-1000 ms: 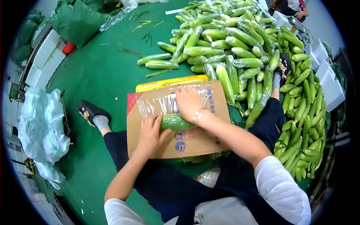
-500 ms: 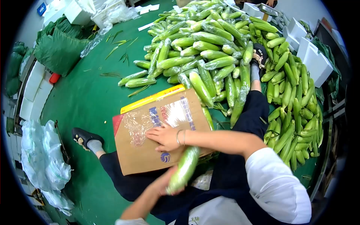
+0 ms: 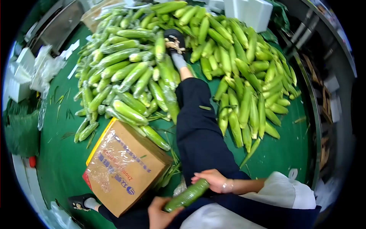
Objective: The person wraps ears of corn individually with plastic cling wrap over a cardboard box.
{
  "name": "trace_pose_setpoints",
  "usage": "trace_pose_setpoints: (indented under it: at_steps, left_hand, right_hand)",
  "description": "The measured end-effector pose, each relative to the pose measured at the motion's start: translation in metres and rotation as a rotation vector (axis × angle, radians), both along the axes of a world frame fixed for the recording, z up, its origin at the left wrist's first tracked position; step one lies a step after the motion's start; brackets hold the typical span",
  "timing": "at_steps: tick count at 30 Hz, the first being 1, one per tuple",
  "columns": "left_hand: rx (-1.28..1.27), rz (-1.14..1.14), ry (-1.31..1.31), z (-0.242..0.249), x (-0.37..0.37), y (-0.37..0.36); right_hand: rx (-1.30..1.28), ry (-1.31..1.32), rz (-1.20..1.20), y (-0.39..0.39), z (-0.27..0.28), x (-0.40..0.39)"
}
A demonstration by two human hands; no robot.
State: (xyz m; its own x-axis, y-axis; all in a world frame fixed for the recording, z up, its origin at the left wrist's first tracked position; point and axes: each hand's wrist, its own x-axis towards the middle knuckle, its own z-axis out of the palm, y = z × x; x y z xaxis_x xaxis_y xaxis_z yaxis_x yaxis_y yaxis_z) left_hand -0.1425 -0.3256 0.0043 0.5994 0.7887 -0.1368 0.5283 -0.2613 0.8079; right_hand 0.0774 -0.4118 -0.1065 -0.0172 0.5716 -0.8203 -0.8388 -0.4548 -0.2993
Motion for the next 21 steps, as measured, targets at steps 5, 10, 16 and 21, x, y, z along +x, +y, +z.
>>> trace_pose_setpoints:
  at_steps: [5,10,16,21]
  left_hand:
    - [0.242,0.523,-0.659,-0.021,0.048,0.036]
    - [-0.248,0.49,-0.836,-0.073,0.141,0.057]
    - [-0.485,0.52,-0.837,-0.079,0.228,0.228]
    - [-0.312,0.366,-1.029,-0.042,0.284,0.382]
  right_hand:
    - [0.028,0.358,0.022,0.069,-0.013,0.004]
    - [0.103,0.127,0.285,0.102,0.017,0.009]
    - [0.409,-1.888,0.25,0.124,0.022,0.185]
    - [0.258,-2.098,1.229,0.077,-0.094,0.282]
